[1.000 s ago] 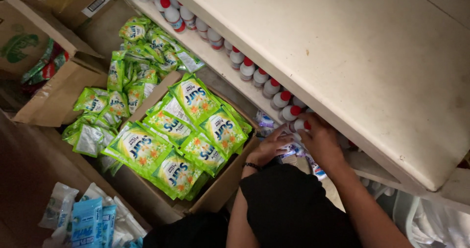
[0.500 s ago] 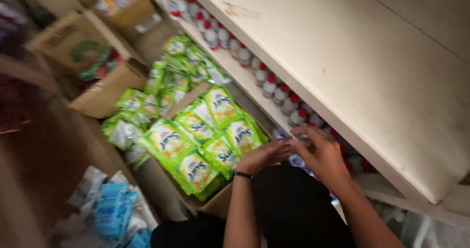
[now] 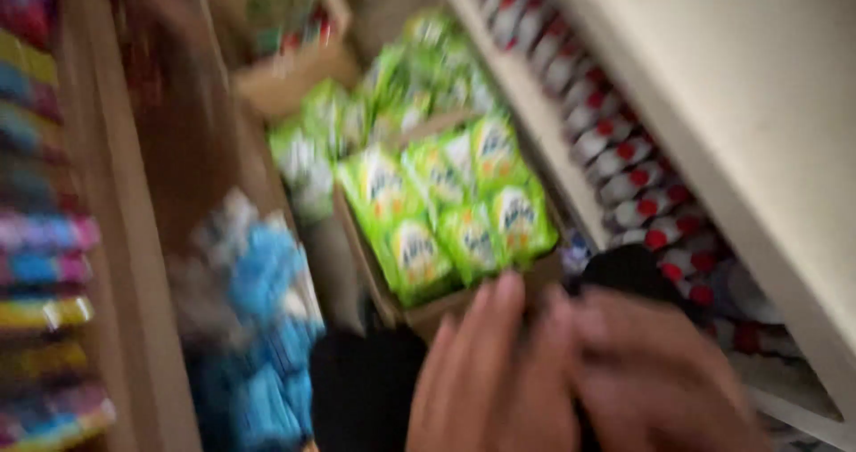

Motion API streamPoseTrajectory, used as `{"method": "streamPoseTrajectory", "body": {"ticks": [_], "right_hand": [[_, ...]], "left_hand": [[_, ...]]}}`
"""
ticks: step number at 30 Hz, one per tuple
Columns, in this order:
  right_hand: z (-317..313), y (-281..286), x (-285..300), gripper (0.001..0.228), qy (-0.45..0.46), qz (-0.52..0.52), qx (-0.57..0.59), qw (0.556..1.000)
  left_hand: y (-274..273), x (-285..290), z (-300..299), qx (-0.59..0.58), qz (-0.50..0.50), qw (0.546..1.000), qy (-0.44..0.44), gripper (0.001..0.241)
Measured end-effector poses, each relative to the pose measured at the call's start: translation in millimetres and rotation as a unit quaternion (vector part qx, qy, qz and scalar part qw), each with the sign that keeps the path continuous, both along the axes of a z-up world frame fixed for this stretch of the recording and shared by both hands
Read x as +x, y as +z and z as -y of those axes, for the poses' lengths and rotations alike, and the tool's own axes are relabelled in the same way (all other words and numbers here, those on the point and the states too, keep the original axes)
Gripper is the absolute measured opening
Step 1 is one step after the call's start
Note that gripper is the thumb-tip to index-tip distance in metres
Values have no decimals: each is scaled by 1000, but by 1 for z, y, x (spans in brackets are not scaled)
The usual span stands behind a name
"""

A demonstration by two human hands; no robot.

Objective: Arranging and stocking laundry detergent sachets into cardboard boxes on a store shelf.

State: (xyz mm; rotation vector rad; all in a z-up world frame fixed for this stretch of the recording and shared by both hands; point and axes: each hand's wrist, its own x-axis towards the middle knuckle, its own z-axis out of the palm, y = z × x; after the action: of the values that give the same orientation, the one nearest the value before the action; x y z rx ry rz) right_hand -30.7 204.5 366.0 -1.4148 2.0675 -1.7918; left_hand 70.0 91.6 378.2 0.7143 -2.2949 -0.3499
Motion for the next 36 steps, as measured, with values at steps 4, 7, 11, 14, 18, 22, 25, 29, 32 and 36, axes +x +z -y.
{"method": "streamPoseTrajectory", "body": {"ticks": [4,7,11,14,18,22,25,29,32,36], "right_hand": [[89,-60,5,24,-55,1,73,996],[135,-133,-38,39,-12,-3,106,994],[156,-233,-75,58,-69,-41,190,979],[189,-253,-95,73,-127,-82,258,954],[223,-251,-109,89,-140,-36,390,909],[233,-262,-106,105,-102,-98,376,916],[241,-277,-100,106,-110,-174,395,895],[243,-286,-106,108,-110,-201,377,897],[240,-282,-105,107,-104,-196,376,899],[249,-260,-122,111,-66,-143,435,886]], "left_hand": [[-61,-9,42,249,-76,965,-6,45],[-137,-29,99,228,-63,966,108,52],[-245,-24,141,235,81,926,284,66],[-263,-51,159,178,73,934,302,71],[-260,-79,193,57,98,964,241,71],[-285,-86,211,20,153,962,224,69],[-292,-85,216,4,166,963,214,64],[-296,-87,219,4,169,963,210,64],[-298,-83,212,9,178,961,211,64],[-263,-85,228,19,237,951,196,68]]}}
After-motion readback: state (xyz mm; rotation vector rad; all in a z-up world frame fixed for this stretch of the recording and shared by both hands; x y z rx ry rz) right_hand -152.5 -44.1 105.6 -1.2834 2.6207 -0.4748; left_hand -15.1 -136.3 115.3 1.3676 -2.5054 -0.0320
